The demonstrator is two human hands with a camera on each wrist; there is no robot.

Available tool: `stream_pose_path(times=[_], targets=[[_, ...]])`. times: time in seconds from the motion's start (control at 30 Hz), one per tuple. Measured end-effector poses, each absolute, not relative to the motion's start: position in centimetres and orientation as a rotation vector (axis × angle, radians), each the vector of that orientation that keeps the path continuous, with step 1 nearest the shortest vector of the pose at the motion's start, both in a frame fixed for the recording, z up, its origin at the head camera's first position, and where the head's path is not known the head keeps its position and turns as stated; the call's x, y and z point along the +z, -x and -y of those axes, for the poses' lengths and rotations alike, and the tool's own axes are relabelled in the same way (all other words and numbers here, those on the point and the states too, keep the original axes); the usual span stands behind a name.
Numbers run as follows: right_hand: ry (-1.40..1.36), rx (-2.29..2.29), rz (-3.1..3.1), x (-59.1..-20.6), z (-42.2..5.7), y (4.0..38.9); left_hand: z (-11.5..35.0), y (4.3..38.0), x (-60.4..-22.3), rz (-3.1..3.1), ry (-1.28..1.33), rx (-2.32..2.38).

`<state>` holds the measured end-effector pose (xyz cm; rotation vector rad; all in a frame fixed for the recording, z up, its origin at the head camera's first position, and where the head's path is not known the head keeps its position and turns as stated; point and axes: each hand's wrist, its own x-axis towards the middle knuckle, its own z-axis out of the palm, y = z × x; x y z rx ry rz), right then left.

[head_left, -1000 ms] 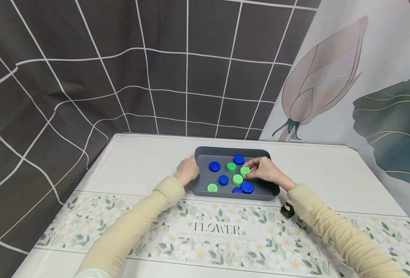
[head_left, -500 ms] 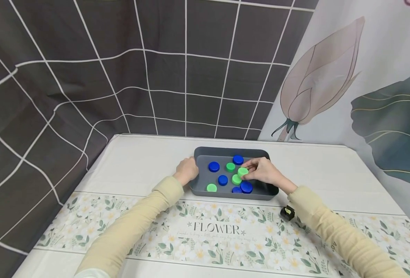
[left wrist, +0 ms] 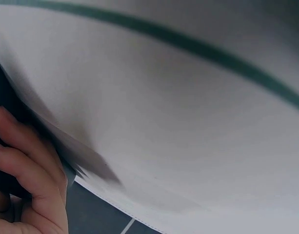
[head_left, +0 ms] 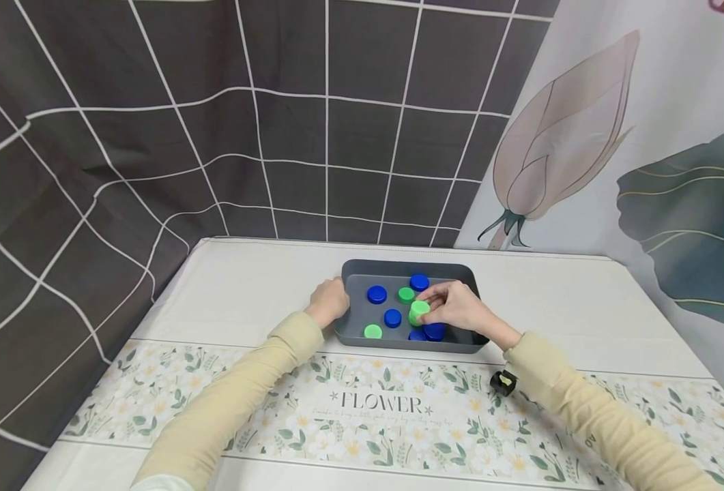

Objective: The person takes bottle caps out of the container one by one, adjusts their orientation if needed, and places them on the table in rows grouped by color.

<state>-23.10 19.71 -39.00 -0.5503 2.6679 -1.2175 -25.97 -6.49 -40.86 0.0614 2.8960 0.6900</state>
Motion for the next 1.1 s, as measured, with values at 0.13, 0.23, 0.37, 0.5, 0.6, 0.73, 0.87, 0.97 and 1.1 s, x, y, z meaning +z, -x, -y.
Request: stream_pose_path(times=[0.13,0.23,0.37,0.5,0.6,0.73,0.87,0.97,1.1], targets=[[0.564,-1.226,-2.659,-38.7,-19.1,22.5,6.5,26.0,-41.0,-2.891,-0.069,0.707],[0.575,-1.232,-2.646,-38.5,-18.6,22.0,6.5,26.1,-41.0,-2.892,-0.07,0.708],[0.598,-1.224,-2.641,-38.3,-17.9,21.4,6.5,26.2,-41.1,-2.9,-0.069,0.694],[0.652,-1.225,-2.635,-38.2,-17.2,20.7,6.5,26.2,-41.2,-2.908,-0.07,0.679],[0.7,-1.24,-2.619,-38.2,-16.7,20.3,6.5,26.2,-41.2,-2.909,-0.069,0.677],[0.746,-1.238,-2.606,-38.4,-16.0,19.8,6.6,26.2,-41.3,-2.902,-0.07,0.693],[0.736,-1.238,-2.581,-38.5,-15.3,19.2,6.7,26.1,-41.3,-2.897,-0.082,0.71],[0.723,-1.242,-2.555,-38.6,-14.7,18.9,6.7,26.0,-41.2,-2.902,-0.088,0.709],[0.746,-1.246,-2.548,-38.7,-14.0,18.5,6.6,26.0,-40.9,-2.907,-0.102,0.711]])
